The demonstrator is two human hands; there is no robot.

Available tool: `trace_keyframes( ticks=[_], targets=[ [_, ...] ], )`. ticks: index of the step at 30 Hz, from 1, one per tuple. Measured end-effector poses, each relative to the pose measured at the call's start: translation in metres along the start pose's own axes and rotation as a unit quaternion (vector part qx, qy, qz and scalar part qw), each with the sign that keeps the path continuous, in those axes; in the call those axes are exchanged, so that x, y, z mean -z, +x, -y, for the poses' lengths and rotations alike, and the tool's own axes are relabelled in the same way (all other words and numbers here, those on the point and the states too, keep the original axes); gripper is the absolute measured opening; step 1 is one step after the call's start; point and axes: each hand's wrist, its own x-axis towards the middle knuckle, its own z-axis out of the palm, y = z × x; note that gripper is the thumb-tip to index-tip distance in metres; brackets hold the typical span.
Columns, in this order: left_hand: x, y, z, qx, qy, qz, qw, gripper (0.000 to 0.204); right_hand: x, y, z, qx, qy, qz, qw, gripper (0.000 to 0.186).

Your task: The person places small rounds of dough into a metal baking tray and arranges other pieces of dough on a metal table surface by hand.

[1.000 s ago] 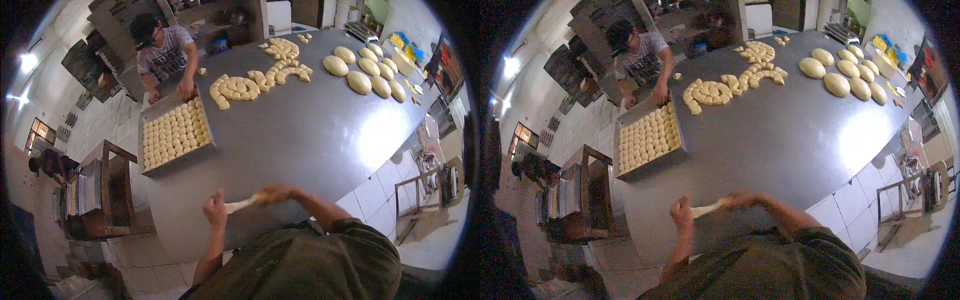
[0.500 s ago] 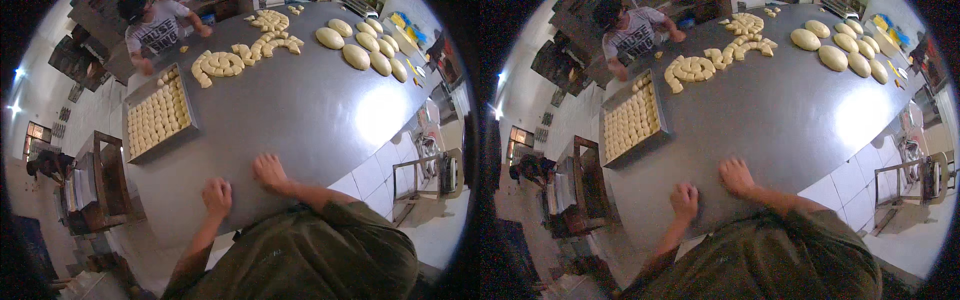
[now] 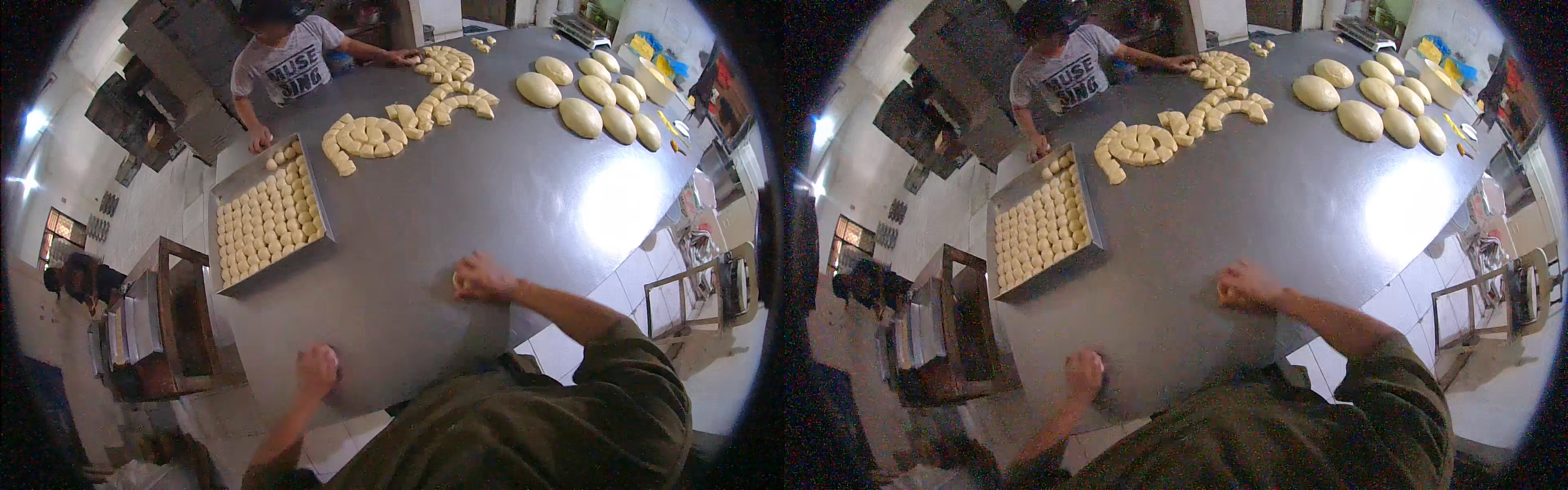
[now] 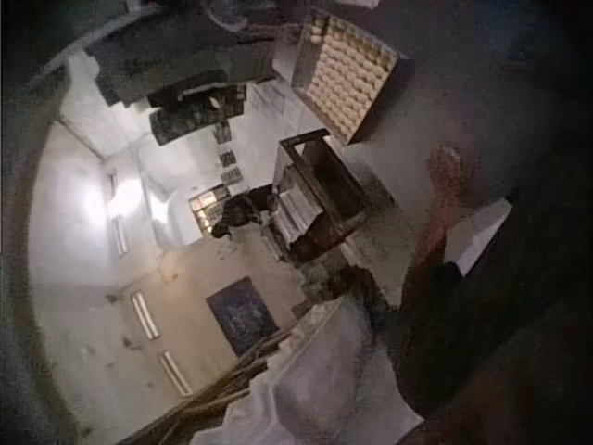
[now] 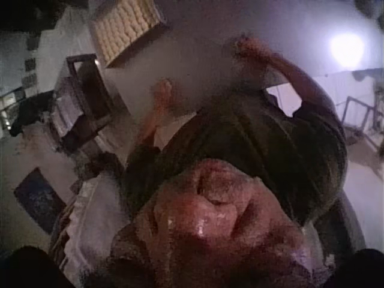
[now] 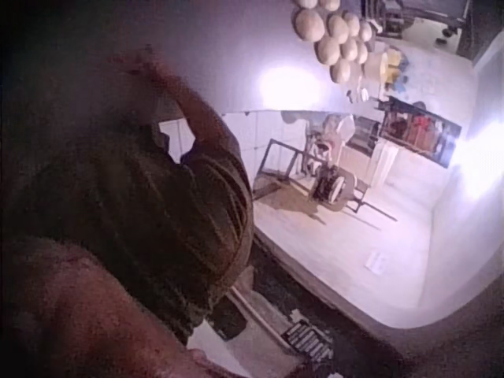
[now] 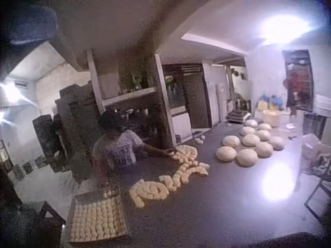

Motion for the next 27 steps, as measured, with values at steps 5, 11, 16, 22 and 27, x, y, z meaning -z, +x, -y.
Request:
trace_keyframes(
  ticks=[5, 11, 16, 22, 27],
  targets=[
    [-0.024, 0.151, -0.082, 0.095, -0.083, -0.076, 0.989, 0.019, -0.038, 0.072, 0.015, -0.113, -0.048, -0.044, 0.991, 0.034],
    [-0.020, 0.035, 0.024, 0.010, 0.022, -0.016, 1.000, 0.019, 0.006, 0.038, -0.022, -0.043, -0.019, -0.063, 0.997, 0.037],
    [-0.035, 0.131, -0.069, 0.116, -0.048, -0.041, 0.991, 0.016, -0.021, 0.096, 0.031, -0.180, -0.017, -0.128, 0.975, 0.038],
    [-0.001, 0.054, 0.020, 0.027, -0.018, -0.034, 0.999, 0.015, -0.006, 0.040, -0.020, -0.073, -0.014, -0.044, 0.996, 0.032],
    [-0.005, 0.106, -0.031, 0.009, -0.111, -0.029, 0.993, 0.016, -0.055, 0.080, 0.013, -0.165, -0.070, -0.109, 0.978, 0.029]
  ],
)
